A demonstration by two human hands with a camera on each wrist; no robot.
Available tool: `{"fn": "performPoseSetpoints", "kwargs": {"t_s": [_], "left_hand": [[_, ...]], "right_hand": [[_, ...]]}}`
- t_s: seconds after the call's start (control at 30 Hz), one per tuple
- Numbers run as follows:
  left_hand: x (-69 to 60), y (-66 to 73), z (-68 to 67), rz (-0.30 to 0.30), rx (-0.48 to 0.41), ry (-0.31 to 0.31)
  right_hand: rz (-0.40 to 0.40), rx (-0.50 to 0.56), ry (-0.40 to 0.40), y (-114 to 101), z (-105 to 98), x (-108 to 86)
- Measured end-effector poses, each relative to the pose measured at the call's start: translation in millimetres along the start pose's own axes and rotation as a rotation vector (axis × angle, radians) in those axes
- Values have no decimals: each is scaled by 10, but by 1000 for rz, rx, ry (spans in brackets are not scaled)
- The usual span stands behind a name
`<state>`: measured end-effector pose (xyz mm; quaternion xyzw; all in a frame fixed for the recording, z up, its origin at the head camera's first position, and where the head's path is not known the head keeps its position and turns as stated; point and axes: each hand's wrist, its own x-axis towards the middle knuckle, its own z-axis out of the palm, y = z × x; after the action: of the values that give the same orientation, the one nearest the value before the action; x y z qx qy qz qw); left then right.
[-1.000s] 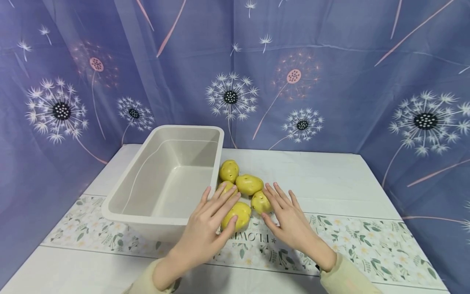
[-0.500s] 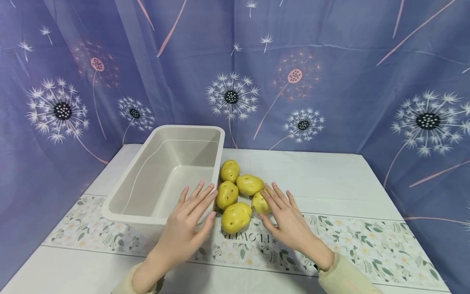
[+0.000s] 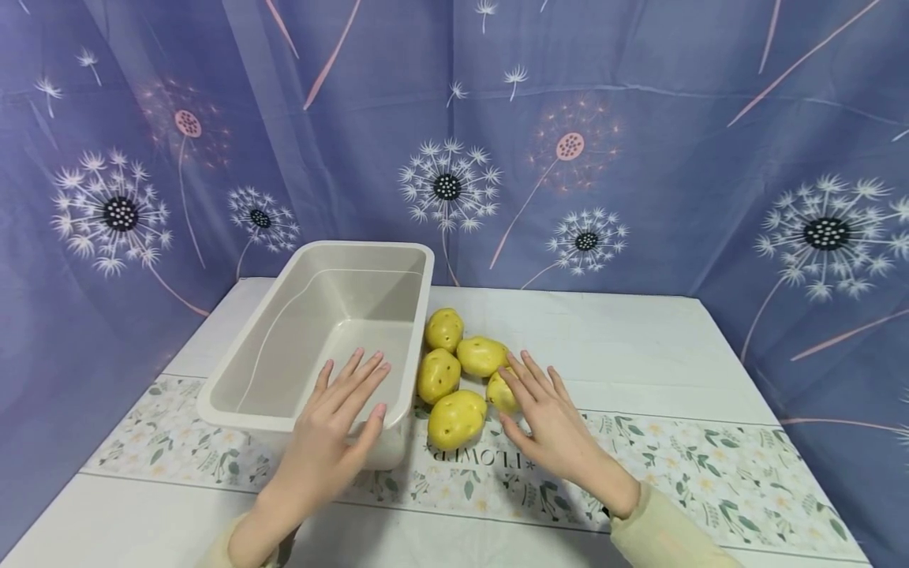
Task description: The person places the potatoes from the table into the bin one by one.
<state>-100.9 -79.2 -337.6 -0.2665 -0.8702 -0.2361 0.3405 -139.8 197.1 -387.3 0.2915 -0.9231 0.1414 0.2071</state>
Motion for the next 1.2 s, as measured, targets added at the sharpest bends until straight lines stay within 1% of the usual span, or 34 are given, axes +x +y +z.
{"fn": "performPoseSetpoints", "kwargs": {"t_s": [0.33,0.53,0.7,0.83,1.07,1.2], "left_hand": [[-22,-108,-42,-55,12,-2],[-45,-191,-95,-87,5,12],[-80,-261,-147,-99,2,21],[-86,-317,-206,-105,-1,34],[-43,-436,-352,-102,-12,52],[-45,-526,-425,-117,-8,35]], "right_hand": [[15,37,-14,-8,59,44],[6,39,-13,-19,107,77],[-13,29,-11,-44,142,92],[-24,29,-5,-60,148,113],[-47,27,0,-63,151,164],[-59,32,0,-64,157,185]]}}
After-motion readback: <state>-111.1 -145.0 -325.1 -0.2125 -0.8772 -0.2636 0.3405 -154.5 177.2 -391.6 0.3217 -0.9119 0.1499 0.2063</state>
